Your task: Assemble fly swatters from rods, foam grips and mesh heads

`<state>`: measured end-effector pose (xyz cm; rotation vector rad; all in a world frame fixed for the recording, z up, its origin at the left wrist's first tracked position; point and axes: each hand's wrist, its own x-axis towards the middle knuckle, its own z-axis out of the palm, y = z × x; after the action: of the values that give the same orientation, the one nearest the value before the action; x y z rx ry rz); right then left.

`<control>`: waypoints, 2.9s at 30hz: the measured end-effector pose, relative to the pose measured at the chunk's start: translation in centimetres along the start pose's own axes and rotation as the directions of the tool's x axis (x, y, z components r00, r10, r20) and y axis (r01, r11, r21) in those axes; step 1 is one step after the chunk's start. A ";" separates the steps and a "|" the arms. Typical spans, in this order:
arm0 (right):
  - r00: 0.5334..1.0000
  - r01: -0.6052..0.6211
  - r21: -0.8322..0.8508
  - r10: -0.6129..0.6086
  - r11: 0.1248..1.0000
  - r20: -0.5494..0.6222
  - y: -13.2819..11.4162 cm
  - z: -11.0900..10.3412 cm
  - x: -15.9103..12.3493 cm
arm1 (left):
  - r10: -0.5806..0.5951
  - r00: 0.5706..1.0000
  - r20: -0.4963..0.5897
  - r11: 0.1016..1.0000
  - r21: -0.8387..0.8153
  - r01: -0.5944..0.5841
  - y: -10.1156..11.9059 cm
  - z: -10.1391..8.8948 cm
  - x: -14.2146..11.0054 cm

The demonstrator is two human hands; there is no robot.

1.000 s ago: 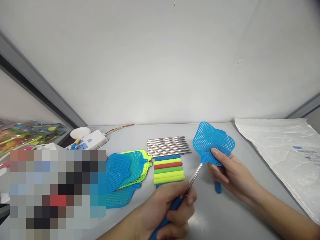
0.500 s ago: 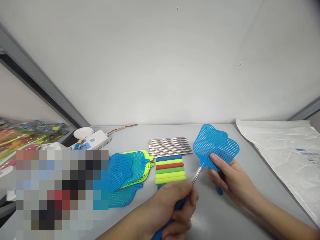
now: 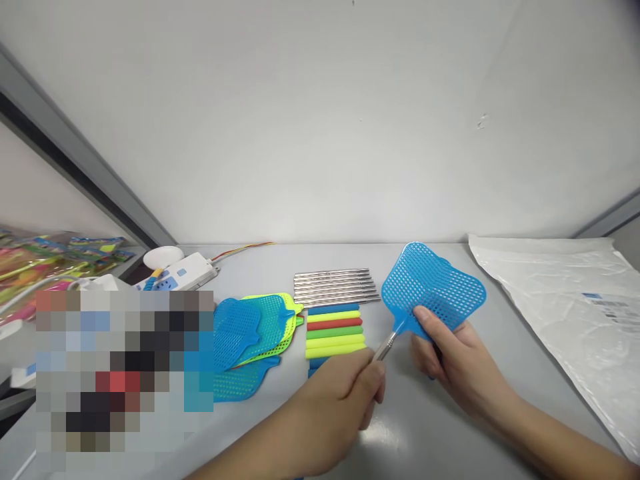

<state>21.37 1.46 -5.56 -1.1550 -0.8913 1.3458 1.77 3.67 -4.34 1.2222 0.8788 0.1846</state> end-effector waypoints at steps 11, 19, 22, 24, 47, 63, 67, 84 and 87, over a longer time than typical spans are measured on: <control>0.992 0.085 -0.255 -0.058 0.963 0.114 0.2 -1.3 0.1 | 0.087 0.980 0.181 0.981 -0.188 -0.052 -1.1 0.2 0.7; 0.975 0.134 -0.437 -0.038 0.890 0.221 0.1 0.7 -1.6 | 0.174 0.936 0.307 0.915 -0.402 -0.038 -0.7 1.0 0.9; 0.991 0.107 -0.402 -0.066 0.909 0.115 -0.2 0.3 -1.6 | 0.176 0.917 0.358 0.915 -0.403 -0.019 -0.5 0.8 0.7; 0.994 0.087 -0.345 -0.059 0.935 0.091 -0.8 -0.5 -1.1 | 0.166 0.908 0.385 0.922 -0.387 -0.004 -0.4 0.4 0.5; 0.986 0.037 -0.189 -0.004 0.981 0.170 -0.2 0.1 0.3 | 0.083 0.929 0.360 0.906 -0.416 0.080 0.6 -0.1 0.6; 0.936 0.304 0.022 -0.294 0.952 -0.194 -5.3 -6.5 4.5 | 0.064 0.929 0.364 0.923 -0.375 0.083 1.0 -0.3 -0.3; 0.973 0.228 0.025 -0.227 0.973 -0.027 -3.0 -4.9 4.3 | 0.091 0.940 0.328 0.912 -0.407 0.054 0.8 -0.2 -0.4; 0.962 0.136 -0.061 -0.147 0.989 -0.232 -4.0 -5.1 4.1 | 0.029 0.939 0.342 0.906 -0.406 0.120 0.5 -1.0 0.0; 0.938 0.193 -0.049 -0.199 0.980 -0.284 -4.8 -6.2 4.6 | 0.012 0.939 0.344 0.909 -0.395 0.134 0.5 -1.1 -0.1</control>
<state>28.85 5.88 -3.12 -1.2077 -0.7855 0.9789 1.18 4.63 -3.90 0.7932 0.5370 0.0963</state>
